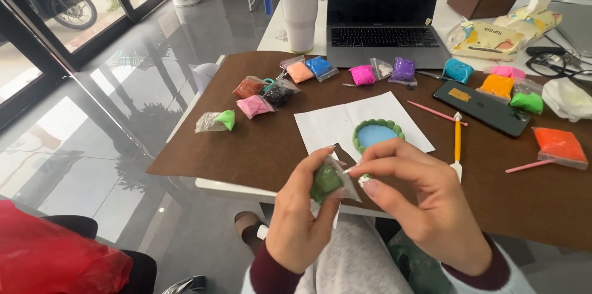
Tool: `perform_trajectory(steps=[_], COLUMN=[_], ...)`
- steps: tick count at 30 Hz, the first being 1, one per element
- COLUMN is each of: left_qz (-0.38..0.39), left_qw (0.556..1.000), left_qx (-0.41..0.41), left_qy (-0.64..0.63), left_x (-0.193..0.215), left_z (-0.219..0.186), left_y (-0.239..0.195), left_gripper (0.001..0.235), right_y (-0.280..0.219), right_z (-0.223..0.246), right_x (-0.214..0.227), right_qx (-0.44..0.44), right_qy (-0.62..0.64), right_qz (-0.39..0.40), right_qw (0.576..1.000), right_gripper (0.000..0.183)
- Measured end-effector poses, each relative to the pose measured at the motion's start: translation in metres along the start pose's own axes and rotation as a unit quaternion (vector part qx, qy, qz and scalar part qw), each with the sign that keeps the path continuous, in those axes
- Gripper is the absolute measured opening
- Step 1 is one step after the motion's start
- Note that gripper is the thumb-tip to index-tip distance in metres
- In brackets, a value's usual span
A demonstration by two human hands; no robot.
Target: The person shapes small green clay pieces and arranges them around the edge of a blue circular clay base. They use a yellow sculpting tool to press and smooth the green pieces into place, then add more green clay from a plastic bag to continue the border. The person repeatedly adjusts and refines the placement of the green clay around the blue base.
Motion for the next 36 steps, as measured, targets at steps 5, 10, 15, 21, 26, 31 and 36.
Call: perform_trajectory(steps=[5,10,15,21,26,31,36], left_qz=[0.001,0.015,0.049,0.041,0.047,0.043,0.039], left_qw=[1.0,0.999,0.997,0.997,0.997,0.997,0.996], left_qx=[0.001,0.001,-0.017,-0.024,-0.024,-0.026,-0.044], left_qy=[0.027,0.042,0.056,0.061,0.057,0.059,0.061], left_x=[-0.007,-0.005,0.0,0.001,0.002,0.002,0.0], left_z=[-0.002,-0.006,-0.013,-0.012,-0.013,-0.013,-0.014], left_y=[-0.003,-0.004,-0.004,-0.004,-0.005,-0.005,-0.005], left_gripper=[0.051,0.051,0.055,0.054,0.055,0.057,0.055], right_y=[-0.003,-0.005,-0.004,-0.008,-0.009,-0.01,-0.01], right_z=[-0.007,-0.024,-0.031,-0.033,-0.035,-0.036,-0.034], right_x=[0.006,0.017,0.018,0.02,0.018,0.018,0.012], right_qx=[-0.051,-0.181,-0.241,-0.231,-0.237,-0.208,-0.204], right_qy=[-0.002,0.022,0.101,0.122,0.123,0.127,0.086], right_qz=[-0.049,-0.078,-0.056,-0.032,-0.044,-0.029,-0.031], right_qw=[0.998,0.98,0.964,0.965,0.963,0.969,0.975], right_gripper=[0.016,0.01,0.015,0.018,0.017,0.016,0.015])
Point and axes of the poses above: each hand's wrist, its own y-axis towards the middle knuckle, its own x-axis out of the back of the hand, z = x × y, the point moved 2 cm from there along y, towards the middle knuckle, and after that the axes turned 15 degrees about y, right-handed, at the moved point
